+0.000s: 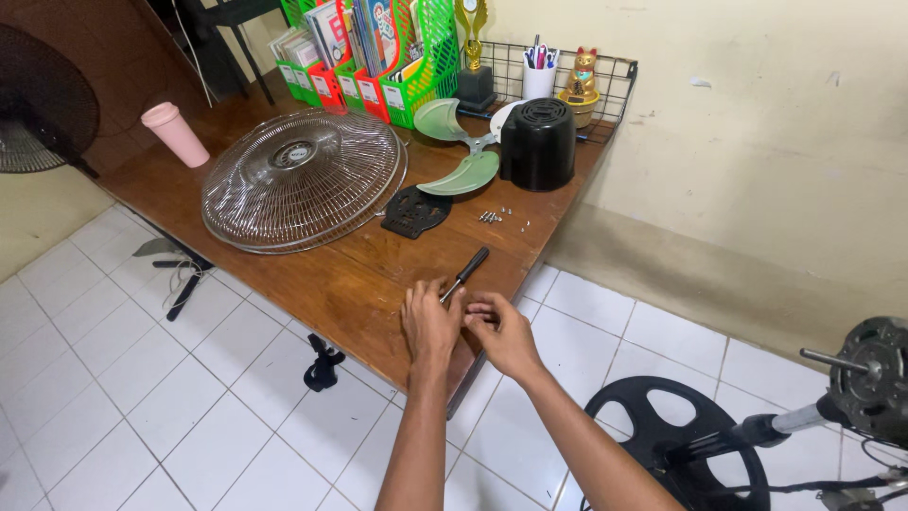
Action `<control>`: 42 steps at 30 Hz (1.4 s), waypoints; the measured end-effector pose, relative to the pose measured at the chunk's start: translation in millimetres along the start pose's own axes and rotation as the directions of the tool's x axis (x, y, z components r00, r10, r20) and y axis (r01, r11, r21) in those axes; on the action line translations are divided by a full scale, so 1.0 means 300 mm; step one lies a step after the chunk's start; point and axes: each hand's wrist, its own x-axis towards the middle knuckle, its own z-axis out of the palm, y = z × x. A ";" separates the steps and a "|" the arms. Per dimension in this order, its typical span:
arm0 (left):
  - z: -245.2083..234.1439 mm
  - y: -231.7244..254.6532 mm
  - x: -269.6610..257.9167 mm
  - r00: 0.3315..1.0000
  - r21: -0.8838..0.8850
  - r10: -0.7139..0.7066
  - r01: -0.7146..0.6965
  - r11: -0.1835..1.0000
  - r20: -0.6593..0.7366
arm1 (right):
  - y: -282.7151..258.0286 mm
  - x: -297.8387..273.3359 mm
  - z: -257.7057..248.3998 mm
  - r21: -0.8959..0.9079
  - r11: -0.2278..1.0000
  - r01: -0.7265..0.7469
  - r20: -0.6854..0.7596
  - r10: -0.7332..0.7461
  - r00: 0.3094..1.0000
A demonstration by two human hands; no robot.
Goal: The person sits on the floor and works on a disassembled electric fan motor mounted on its stand. They use a screwdriver to tighten screws on the motor housing and handle small metal parts, placing tools and screws on a nearby table.
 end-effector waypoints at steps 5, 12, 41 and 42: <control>0.030 -0.021 -0.010 1.000 0.071 0.021 -0.021 0.997 -0.003 | -0.026 -0.054 -0.009 -0.035 0.998 0.055 0.026 -0.054 0.998; 0.001 -0.006 -0.014 1.000 0.001 0.002 -0.002 1.000 -0.023 | -0.053 -0.118 -0.029 0.042 0.988 0.146 0.118 -0.150 0.982; -0.054 0.794 -0.901 0.923 -0.906 0.214 0.233 0.354 0.321 | -0.214 -0.953 -0.786 0.202 0.979 0.020 -0.371 0.058 0.927; -0.062 0.815 -0.912 0.923 -0.906 0.250 0.184 0.382 0.292 | -0.219 -0.973 -0.809 0.146 0.989 0.027 -0.388 0.033 0.921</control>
